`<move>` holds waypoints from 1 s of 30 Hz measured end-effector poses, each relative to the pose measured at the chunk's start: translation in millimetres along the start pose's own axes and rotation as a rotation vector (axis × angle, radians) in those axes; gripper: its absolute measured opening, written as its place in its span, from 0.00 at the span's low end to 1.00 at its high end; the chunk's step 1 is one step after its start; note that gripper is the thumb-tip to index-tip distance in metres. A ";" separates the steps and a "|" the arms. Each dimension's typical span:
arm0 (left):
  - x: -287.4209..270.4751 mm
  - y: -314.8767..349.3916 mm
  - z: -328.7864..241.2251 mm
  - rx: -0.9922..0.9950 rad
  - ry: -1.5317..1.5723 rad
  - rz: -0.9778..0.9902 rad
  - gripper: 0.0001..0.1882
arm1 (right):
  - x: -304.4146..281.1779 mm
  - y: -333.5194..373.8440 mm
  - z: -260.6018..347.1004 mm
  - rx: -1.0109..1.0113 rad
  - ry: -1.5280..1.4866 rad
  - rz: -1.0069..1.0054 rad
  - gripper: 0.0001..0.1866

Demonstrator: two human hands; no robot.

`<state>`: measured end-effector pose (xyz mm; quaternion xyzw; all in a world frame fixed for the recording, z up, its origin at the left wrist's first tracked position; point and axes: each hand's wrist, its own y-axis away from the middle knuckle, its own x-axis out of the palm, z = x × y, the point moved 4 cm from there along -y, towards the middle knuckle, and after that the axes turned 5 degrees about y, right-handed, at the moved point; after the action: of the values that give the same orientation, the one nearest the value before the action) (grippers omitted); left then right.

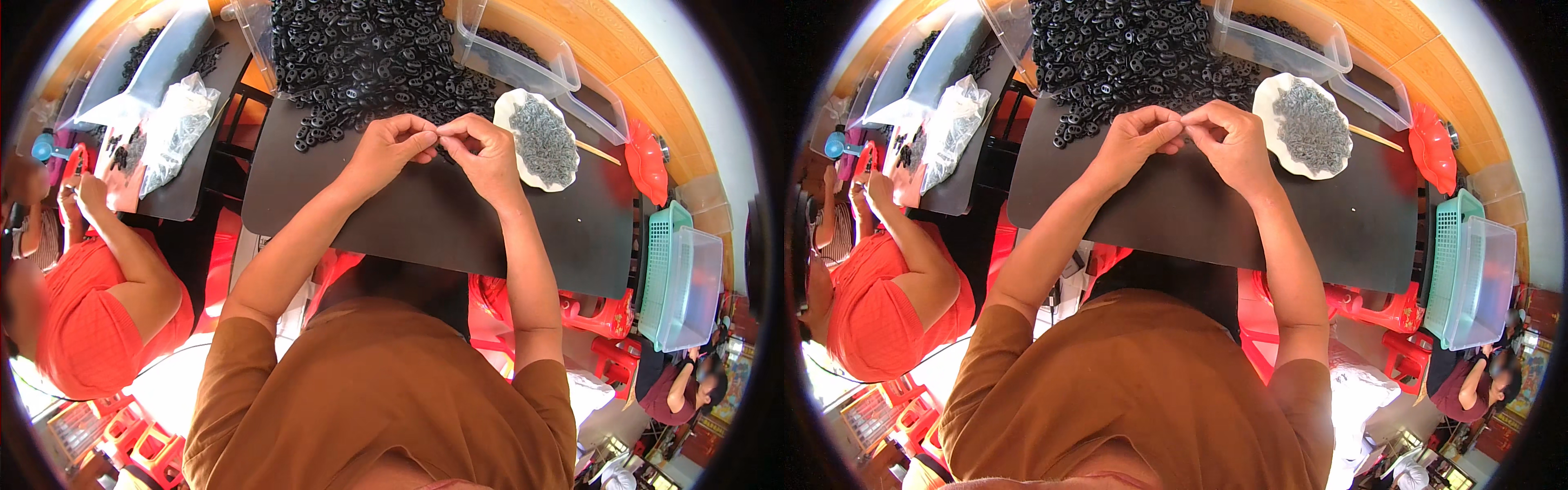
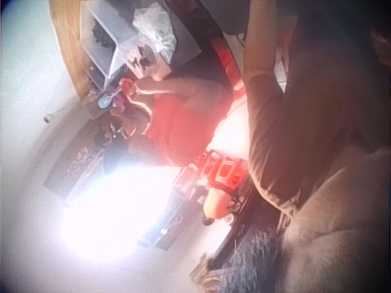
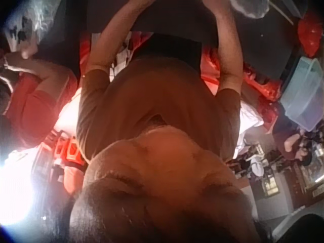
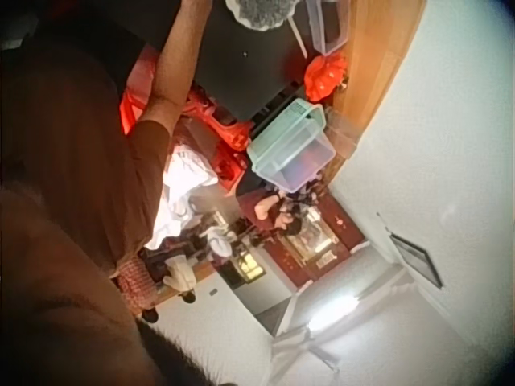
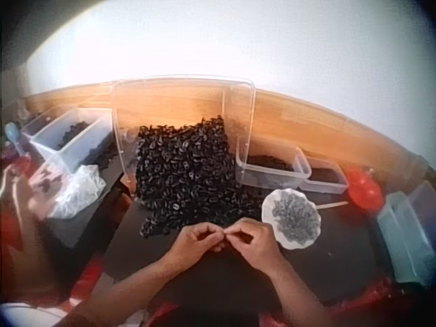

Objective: The person sits at a table and repeatedly picks up small black plastic rings and metal pins. They insert the pins into the rings by hand and place the assembled units into a white bowl. The process is repetitive and involves fine motor manipulation of small parts.

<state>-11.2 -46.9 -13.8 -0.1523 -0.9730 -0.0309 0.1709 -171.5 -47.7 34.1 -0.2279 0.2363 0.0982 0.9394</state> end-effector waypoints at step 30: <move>-5.2 -1.2 -2.2 0.094 -0.002 -0.031 0.06 | 8.4 1.0 -14.6 0.127 -0.358 0.059 0.03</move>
<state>-6.2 -49.8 -13.5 -0.1289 -0.9757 0.0124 0.1766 -170.3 -53.1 18.2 -0.1398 0.0778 0.1496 0.9757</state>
